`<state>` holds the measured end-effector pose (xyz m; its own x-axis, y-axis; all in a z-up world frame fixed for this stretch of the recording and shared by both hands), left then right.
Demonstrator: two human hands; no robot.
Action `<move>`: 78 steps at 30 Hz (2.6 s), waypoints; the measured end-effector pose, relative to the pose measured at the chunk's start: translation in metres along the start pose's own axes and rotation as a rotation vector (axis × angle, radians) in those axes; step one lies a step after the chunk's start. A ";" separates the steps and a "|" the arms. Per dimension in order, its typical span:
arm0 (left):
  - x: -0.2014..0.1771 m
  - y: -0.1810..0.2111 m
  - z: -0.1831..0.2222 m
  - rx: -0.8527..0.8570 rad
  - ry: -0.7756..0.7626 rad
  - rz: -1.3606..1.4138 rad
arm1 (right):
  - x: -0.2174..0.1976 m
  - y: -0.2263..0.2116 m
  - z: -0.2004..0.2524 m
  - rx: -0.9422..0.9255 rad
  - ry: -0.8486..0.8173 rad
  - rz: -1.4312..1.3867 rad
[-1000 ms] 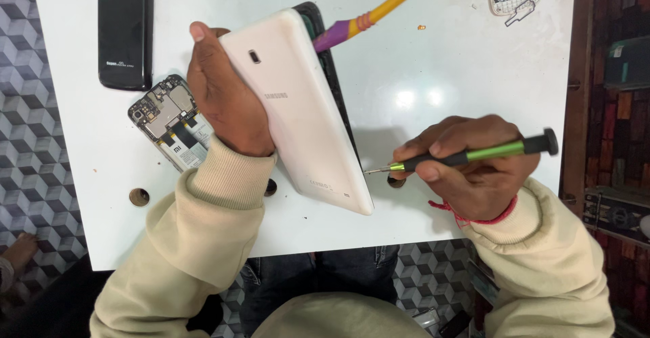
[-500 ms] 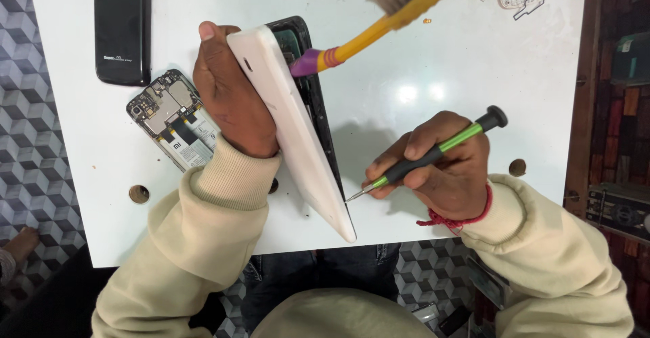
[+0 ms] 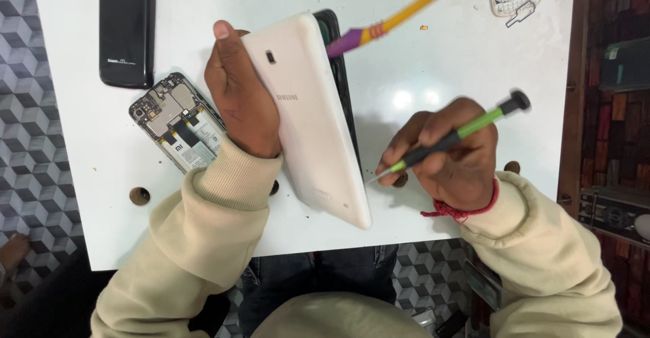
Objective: The person uses a screwdriver and a toothbrush to pry open the back cover of a white Samsung tablet. They then remove the back cover, disconnect the battery connector, and lift out the motherboard.
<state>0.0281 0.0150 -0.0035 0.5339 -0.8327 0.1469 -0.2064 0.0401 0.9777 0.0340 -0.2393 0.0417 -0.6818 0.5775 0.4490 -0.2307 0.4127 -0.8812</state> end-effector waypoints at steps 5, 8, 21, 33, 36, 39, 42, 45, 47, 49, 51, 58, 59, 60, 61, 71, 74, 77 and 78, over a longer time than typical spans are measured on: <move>-0.005 0.005 0.004 -0.017 0.130 -0.020 | -0.004 0.008 -0.006 0.070 0.156 -0.179; -0.005 0.006 0.004 0.001 0.211 0.108 | -0.009 0.011 -0.004 0.148 0.342 -0.078; 0.010 0.014 0.023 0.040 0.229 0.173 | 0.004 0.035 -0.005 0.110 0.465 0.632; 0.025 0.032 0.020 -0.367 -0.420 0.701 | -0.042 -0.022 -0.012 -0.073 0.592 1.087; 0.036 0.033 0.030 -0.174 -0.599 0.405 | -0.049 -0.042 -0.011 -0.269 0.551 1.313; 0.031 0.031 0.037 -0.026 -0.648 0.100 | -0.047 -0.050 -0.006 -0.397 0.504 1.470; 0.028 0.030 0.042 0.037 -0.543 0.013 | -0.040 -0.052 -0.007 -0.531 0.405 1.401; 0.022 0.035 0.049 0.235 -0.466 -0.051 | -0.036 -0.054 -0.005 -0.642 0.445 1.123; 0.017 0.037 0.049 0.329 -0.441 -0.091 | -0.040 -0.054 -0.008 -0.478 0.572 0.896; 0.013 0.038 0.049 0.383 -0.387 -0.086 | -0.043 -0.053 -0.013 -0.317 0.634 0.694; 0.011 0.038 0.047 0.398 -0.307 -0.030 | -0.045 -0.055 -0.019 -0.180 0.641 0.606; 0.004 0.034 0.036 0.355 -0.322 0.059 | -0.049 -0.061 -0.028 0.190 0.616 1.605; 0.003 0.035 0.035 0.369 -0.336 0.025 | -0.047 -0.060 -0.029 0.145 0.505 1.704; 0.003 0.037 0.035 0.405 -0.349 0.021 | -0.045 -0.058 -0.030 0.099 0.390 1.799; 0.004 0.038 0.035 0.443 -0.359 0.019 | -0.046 -0.057 -0.031 0.121 0.364 1.872; 0.010 0.059 0.041 0.736 -0.419 -0.206 | -0.057 -0.040 -0.049 -0.132 0.187 1.777; 0.013 0.066 0.039 0.866 -0.420 -0.201 | -0.058 -0.038 -0.051 -0.182 0.066 1.707; 0.016 0.070 0.035 0.947 -0.434 -0.166 | -0.057 -0.038 -0.050 -0.148 -0.021 1.669; 0.015 0.071 0.035 0.973 -0.435 -0.154 | -0.057 -0.037 -0.049 -0.116 -0.036 1.662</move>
<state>-0.0071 -0.0143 0.0634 0.3125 -0.9237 -0.2215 -0.8280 -0.3792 0.4130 0.1155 -0.2529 0.0565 -0.1302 0.3970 -0.9085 0.7624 -0.5458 -0.3477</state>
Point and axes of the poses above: each hand's wrist, its own z-axis away from the middle knuckle, its own x-axis out of the palm, y = z × x, the point moved 3 cm from there along -z, towards the middle knuckle, and after that the axes turned 8 degrees about x, right-handed, at the moved point
